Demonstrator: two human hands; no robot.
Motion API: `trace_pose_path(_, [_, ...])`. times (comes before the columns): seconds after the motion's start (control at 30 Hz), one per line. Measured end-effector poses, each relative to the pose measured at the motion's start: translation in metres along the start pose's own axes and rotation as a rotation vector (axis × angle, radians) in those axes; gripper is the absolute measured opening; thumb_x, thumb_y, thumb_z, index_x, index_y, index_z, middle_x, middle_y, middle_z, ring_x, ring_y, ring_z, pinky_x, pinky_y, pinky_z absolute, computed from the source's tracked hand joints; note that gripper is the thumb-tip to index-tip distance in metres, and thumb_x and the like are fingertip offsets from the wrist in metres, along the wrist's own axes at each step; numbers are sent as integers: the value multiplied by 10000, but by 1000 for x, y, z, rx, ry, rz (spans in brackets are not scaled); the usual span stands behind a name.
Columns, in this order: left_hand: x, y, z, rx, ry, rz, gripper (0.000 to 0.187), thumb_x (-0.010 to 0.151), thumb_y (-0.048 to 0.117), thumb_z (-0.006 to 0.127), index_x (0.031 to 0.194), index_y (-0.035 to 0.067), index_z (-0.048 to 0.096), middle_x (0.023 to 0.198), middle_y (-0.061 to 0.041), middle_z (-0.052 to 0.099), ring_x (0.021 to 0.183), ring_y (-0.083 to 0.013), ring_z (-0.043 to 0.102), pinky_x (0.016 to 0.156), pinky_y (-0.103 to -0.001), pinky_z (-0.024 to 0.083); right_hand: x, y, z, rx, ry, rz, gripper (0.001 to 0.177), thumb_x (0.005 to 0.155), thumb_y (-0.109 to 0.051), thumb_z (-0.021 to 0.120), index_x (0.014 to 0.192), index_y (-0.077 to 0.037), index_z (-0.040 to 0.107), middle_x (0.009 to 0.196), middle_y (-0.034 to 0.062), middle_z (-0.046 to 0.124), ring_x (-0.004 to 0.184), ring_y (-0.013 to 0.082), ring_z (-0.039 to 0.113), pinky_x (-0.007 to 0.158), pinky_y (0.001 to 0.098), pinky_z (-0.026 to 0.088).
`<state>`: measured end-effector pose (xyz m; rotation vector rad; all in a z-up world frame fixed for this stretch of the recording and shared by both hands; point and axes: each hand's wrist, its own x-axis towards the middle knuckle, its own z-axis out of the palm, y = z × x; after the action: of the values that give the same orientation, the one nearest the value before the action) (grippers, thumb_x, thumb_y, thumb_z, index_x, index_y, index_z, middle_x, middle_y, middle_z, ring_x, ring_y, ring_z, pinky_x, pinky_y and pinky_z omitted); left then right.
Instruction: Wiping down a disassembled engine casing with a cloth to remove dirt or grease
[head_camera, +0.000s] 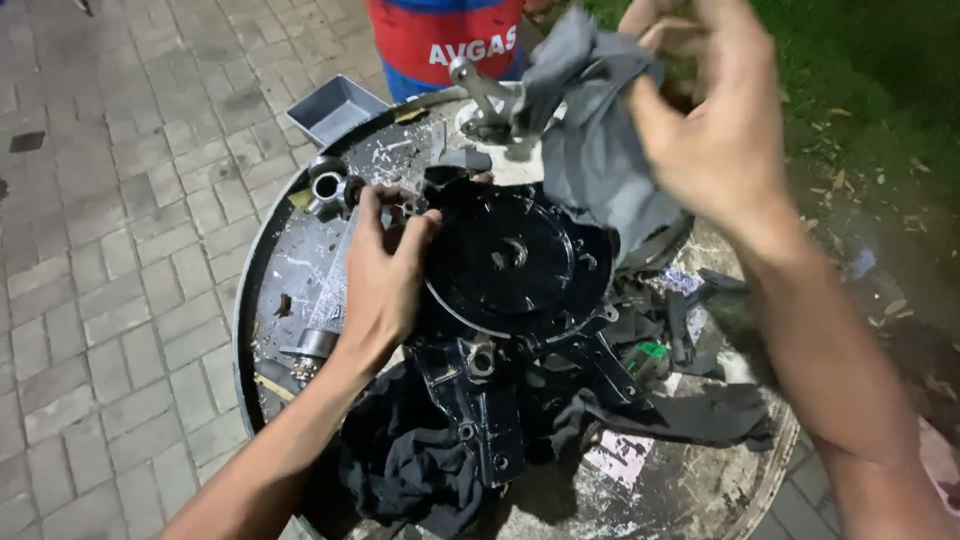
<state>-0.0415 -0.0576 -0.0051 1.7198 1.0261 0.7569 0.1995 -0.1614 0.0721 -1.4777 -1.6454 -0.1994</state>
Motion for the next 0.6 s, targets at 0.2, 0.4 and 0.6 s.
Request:
trace_pose_path(0.2, [-4,4,0,-17,12,10,531,810,530,500,1134,110,492,1105,-82,650,939,-193,618,838,-397,514,-3,-11,-4,127,-198,79,238,941,152,615,1109,-16,619,1110,124,649,982,211,633,880,317,566])
trace_pose_path(0.4, [-12,14,-1,-18,23,31,422,855,456,498,1100,113,467,921,-53,608,774,-156,524,703,-348,451,1,-59,29,-141,-761,528,314,808,-156,770,1077,-161,607,1124,9,680,972,151,677,890,285,577])
trace_pose_path(0.6, [-19,19,-1,-32,24,77,389,887,408,498,1128,109,434,917,-106,694,858,-182,677,725,-356,515,30,-76,41,-431,-1067,564,482,845,-219,826,1141,-94,466,815,35,520,672,177,417,639,351,456])
